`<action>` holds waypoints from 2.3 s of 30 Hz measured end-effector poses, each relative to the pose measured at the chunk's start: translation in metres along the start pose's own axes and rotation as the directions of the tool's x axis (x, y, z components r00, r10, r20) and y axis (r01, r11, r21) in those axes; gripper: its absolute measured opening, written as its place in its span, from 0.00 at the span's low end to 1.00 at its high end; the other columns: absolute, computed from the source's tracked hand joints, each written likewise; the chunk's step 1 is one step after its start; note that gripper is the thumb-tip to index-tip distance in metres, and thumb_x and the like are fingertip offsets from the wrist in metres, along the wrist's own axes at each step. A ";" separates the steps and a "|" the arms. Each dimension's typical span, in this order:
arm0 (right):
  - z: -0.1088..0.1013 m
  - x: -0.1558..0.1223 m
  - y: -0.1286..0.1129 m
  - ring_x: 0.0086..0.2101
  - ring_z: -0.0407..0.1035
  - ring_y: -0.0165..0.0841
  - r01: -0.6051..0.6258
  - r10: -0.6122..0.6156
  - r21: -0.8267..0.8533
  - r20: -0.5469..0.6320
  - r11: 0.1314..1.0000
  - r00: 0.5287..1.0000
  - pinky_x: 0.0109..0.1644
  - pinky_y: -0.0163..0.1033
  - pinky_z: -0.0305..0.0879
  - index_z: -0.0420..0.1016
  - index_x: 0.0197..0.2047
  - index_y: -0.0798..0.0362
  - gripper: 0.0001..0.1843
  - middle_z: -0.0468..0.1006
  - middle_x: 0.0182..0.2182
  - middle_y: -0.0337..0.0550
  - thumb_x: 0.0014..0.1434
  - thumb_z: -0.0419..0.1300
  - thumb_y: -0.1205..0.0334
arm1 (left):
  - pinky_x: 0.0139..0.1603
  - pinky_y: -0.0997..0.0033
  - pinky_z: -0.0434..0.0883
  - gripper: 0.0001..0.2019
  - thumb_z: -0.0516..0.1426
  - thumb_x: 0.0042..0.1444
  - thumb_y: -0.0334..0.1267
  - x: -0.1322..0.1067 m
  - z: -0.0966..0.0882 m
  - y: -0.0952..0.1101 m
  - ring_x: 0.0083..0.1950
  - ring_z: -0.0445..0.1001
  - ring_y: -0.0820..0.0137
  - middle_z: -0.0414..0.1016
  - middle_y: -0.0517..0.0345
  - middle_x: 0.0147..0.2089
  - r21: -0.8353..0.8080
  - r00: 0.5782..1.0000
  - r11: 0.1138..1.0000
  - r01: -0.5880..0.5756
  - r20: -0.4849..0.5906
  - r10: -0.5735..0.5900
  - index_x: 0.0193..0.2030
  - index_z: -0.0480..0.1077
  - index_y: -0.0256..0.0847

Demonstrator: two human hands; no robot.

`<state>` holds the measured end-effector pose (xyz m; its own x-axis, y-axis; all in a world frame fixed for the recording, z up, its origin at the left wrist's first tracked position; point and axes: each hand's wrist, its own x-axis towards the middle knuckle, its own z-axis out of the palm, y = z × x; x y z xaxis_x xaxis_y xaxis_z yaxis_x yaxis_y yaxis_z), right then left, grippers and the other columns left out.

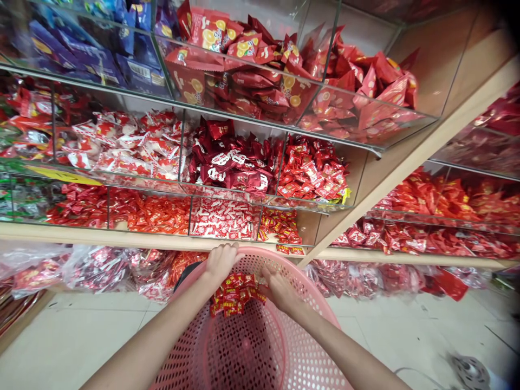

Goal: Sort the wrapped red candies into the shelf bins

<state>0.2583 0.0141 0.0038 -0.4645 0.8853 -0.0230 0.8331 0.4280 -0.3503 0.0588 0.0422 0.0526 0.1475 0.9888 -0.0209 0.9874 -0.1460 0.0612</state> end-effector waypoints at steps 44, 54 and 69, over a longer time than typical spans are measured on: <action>-0.037 0.148 0.055 0.22 0.60 0.24 -0.352 0.370 0.254 -0.026 0.901 0.929 0.27 0.29 0.54 0.70 0.21 0.56 0.04 0.67 0.17 0.34 0.44 0.60 0.67 | 0.39 0.69 0.69 0.22 0.44 0.60 0.51 -0.002 -0.001 -0.004 0.44 0.75 0.62 0.76 0.45 0.40 -0.052 0.999 0.998 0.041 0.038 -0.039 0.49 0.66 0.38; -0.057 0.130 0.049 0.22 0.60 0.25 -0.210 0.315 0.539 -0.109 0.816 0.943 0.27 0.30 0.56 0.65 0.21 0.55 0.16 0.68 0.19 0.34 0.44 0.61 0.51 | 0.38 0.69 0.69 0.23 0.43 0.60 0.52 -0.002 0.003 -0.007 0.43 0.75 0.60 0.76 0.45 0.40 -0.046 0.999 0.998 0.034 0.009 -0.034 0.49 0.66 0.38; -0.066 0.032 -0.019 0.24 0.67 0.25 -0.232 0.091 0.948 0.217 0.219 0.972 0.22 0.28 0.60 0.69 0.30 0.55 0.21 0.72 0.24 0.34 0.43 0.65 0.45 | 0.37 0.66 0.69 0.20 0.45 0.60 0.49 -0.003 0.002 -0.004 0.41 0.75 0.59 0.76 0.44 0.39 -0.010 1.000 1.000 -0.003 -0.026 0.003 0.48 0.66 0.36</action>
<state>0.2479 0.0461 0.0717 -0.4406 0.8600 -0.2575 0.0059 -0.2840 -0.9588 0.0548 0.0393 0.0509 0.1488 0.9889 0.0051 0.9863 -0.1487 0.0712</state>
